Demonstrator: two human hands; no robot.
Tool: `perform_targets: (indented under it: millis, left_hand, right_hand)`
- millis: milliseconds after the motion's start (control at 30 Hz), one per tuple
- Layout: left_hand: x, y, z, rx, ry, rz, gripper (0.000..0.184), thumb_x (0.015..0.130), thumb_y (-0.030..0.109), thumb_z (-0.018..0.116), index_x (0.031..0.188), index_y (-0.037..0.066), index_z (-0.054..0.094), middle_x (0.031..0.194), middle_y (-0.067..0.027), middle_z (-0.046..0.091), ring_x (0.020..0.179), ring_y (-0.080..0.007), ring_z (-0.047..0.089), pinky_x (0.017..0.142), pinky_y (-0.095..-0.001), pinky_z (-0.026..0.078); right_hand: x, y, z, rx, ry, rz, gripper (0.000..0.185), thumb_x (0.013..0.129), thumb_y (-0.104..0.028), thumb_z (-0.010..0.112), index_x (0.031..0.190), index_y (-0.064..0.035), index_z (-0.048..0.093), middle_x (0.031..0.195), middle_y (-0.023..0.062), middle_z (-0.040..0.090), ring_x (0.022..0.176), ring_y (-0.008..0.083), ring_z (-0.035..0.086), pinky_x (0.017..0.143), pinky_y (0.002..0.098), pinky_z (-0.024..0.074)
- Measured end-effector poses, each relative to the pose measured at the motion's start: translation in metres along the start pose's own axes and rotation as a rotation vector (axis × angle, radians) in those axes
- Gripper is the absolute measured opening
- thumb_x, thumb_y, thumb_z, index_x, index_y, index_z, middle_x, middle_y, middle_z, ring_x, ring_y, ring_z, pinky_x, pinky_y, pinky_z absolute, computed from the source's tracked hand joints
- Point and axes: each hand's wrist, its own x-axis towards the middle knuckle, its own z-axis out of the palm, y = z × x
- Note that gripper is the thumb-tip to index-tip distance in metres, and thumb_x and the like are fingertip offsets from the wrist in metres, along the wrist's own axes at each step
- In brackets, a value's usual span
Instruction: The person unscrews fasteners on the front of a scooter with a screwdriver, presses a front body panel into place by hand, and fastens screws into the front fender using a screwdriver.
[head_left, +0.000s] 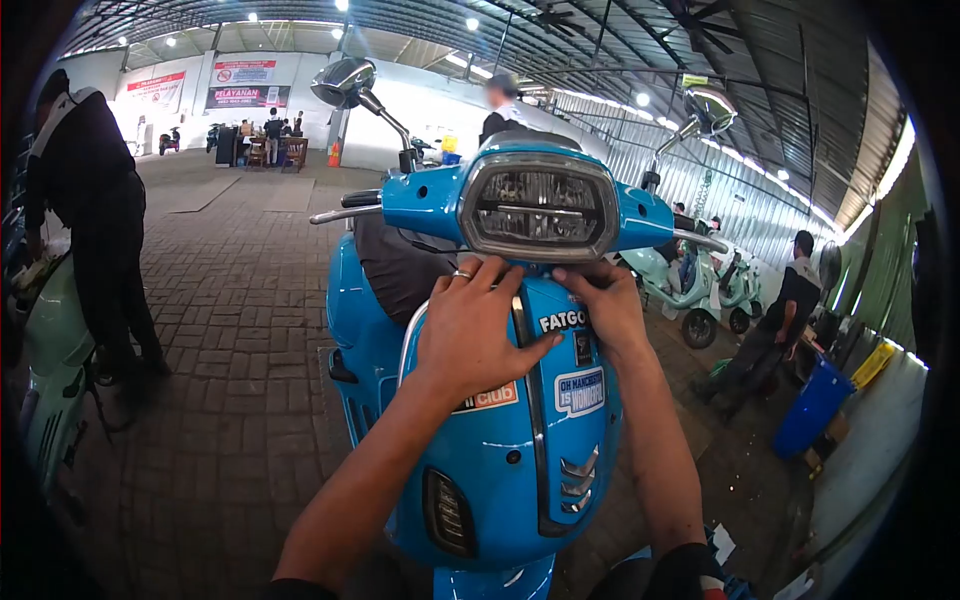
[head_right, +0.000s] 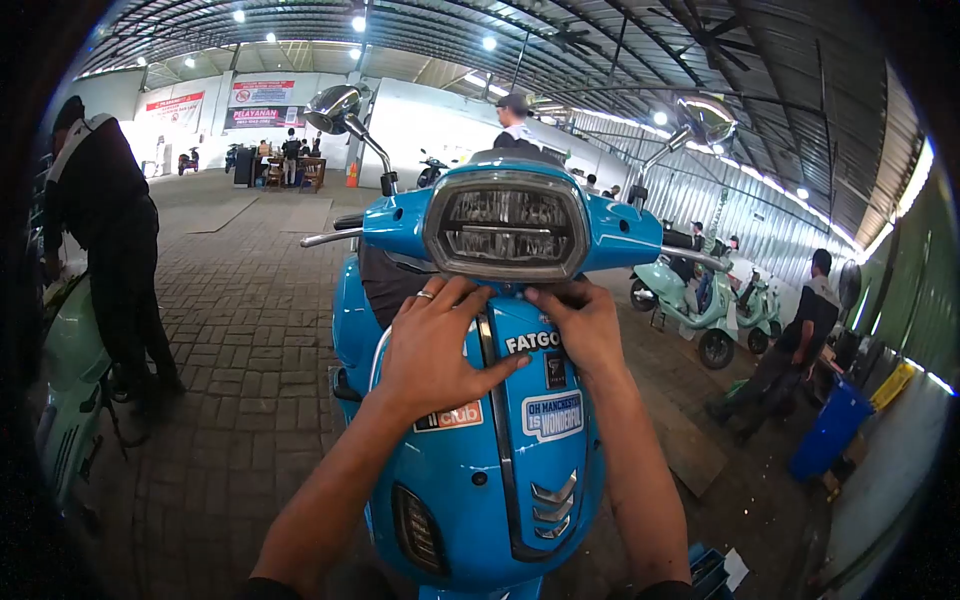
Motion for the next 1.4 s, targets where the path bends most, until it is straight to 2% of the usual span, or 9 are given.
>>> perform_targets:
  millis: [200,300,367,400,467,733,933,1033,1400]
  left_hand:
    - [0.000,-0.003,0.000,0.015,-0.035,-0.009,0.086,0.077,0.063,0.077,0.129,-0.005,0.066,0.129,-0.0149,0.060,0.125,-0.0329,0.057,0.100,-0.0517,0.049]
    - [0.001,-0.004,-0.001,0.003,-0.038,0.004,0.087,0.076,0.064,0.078,0.129,-0.005,0.066,0.129,-0.0153,0.060,0.125,-0.0330,0.057,0.100,-0.0519,0.049]
    - [0.001,-0.003,-0.003,0.000,-0.057,-0.007,0.088,0.076,0.064,0.078,0.128,-0.005,0.066,0.130,-0.0159,0.060,0.126,-0.0332,0.057,0.100,-0.0519,0.049]
    - [0.001,-0.003,-0.003,-0.003,-0.061,-0.001,0.088,0.076,0.064,0.078,0.128,-0.005,0.066,0.130,-0.0159,0.060,0.126,-0.0332,0.057,0.100,-0.0519,0.049]
    - [0.001,-0.003,-0.002,-0.002,-0.033,0.016,0.087,0.076,0.064,0.078,0.127,-0.005,0.066,0.130,-0.0163,0.060,0.125,-0.0336,0.057,0.100,-0.0515,0.050]
    - [0.004,0.004,-0.008,-0.035,-0.005,0.011,0.085,0.075,0.063,0.081,0.127,-0.003,0.067,0.133,-0.0171,0.060,0.125,-0.0376,0.059,0.104,-0.0504,0.049]
    - [0.006,0.009,-0.012,-0.034,-0.044,0.010,0.087,0.074,0.063,0.083,0.129,-0.002,0.066,0.137,-0.0174,0.060,0.130,-0.0393,0.057,0.107,-0.0515,0.047]
    - [0.007,0.013,-0.017,-0.022,-0.104,-0.034,0.090,0.075,0.064,0.082,0.131,-0.004,0.065,0.139,-0.0188,0.059,0.133,-0.0427,0.055,0.113,-0.0530,0.043]
    - [0.005,0.013,-0.009,0.080,-0.110,-0.022,0.088,0.077,0.062,0.079,0.132,-0.004,0.063,0.131,-0.0169,0.061,0.127,-0.0390,0.056,0.108,-0.0515,0.046]
  right_hand:
    - [0.001,0.001,0.011,0.032,0.046,0.007,0.029,0.084,-0.019,0.084,0.103,0.0031,0.078,0.089,0.0100,0.077,0.079,0.0124,0.068,0.073,0.0276,0.0517]
    - [-0.004,0.003,0.008,0.012,-0.006,0.008,0.030,0.088,-0.019,0.080,0.106,0.0044,0.077,0.102,0.0125,0.075,0.092,0.0181,0.070,0.085,0.0312,0.0525]
    - [-0.005,0.013,0.005,-0.185,-0.028,-0.287,0.031,0.095,-0.021,0.074,0.113,0.0048,0.075,0.123,0.0151,0.068,0.114,0.0260,0.065,0.101,0.0362,0.0475]
    - [-0.007,0.013,0.004,-0.184,-0.022,-0.284,0.031,0.095,-0.021,0.074,0.113,0.0048,0.075,0.123,0.0151,0.068,0.114,0.0260,0.065,0.101,0.0362,0.0475]
    - [-0.012,0.011,0.004,-0.270,-0.064,-0.301,0.034,0.100,-0.025,0.067,0.120,0.0027,0.072,0.137,0.0162,0.056,0.132,0.0323,0.053,0.113,0.0408,0.0389]
    - [-0.022,0.014,0.003,-0.443,-0.038,-0.558,0.032,0.102,-0.027,0.062,0.119,-0.0010,0.071,0.135,0.0212,0.052,0.130,0.0382,0.050,0.112,0.0444,0.0388]
    - [-0.021,0.020,-0.004,-0.442,-0.097,-0.577,0.037,0.103,-0.031,0.060,0.126,-0.0022,0.067,0.139,0.0233,0.050,0.132,0.0427,0.047,0.113,0.0498,0.0375]
    - [-0.022,0.021,-0.002,-0.502,-0.013,-0.628,0.046,0.101,-0.033,0.062,0.133,0.0005,0.058,0.135,0.0241,0.050,0.128,0.0439,0.050,0.110,0.0509,0.0399]
    - [-0.031,0.017,-0.004,-0.418,-0.007,-0.493,0.060,0.093,-0.037,0.074,0.136,0.0012,0.056,0.131,0.0221,0.053,0.126,0.0426,0.055,0.106,0.0491,0.0463]
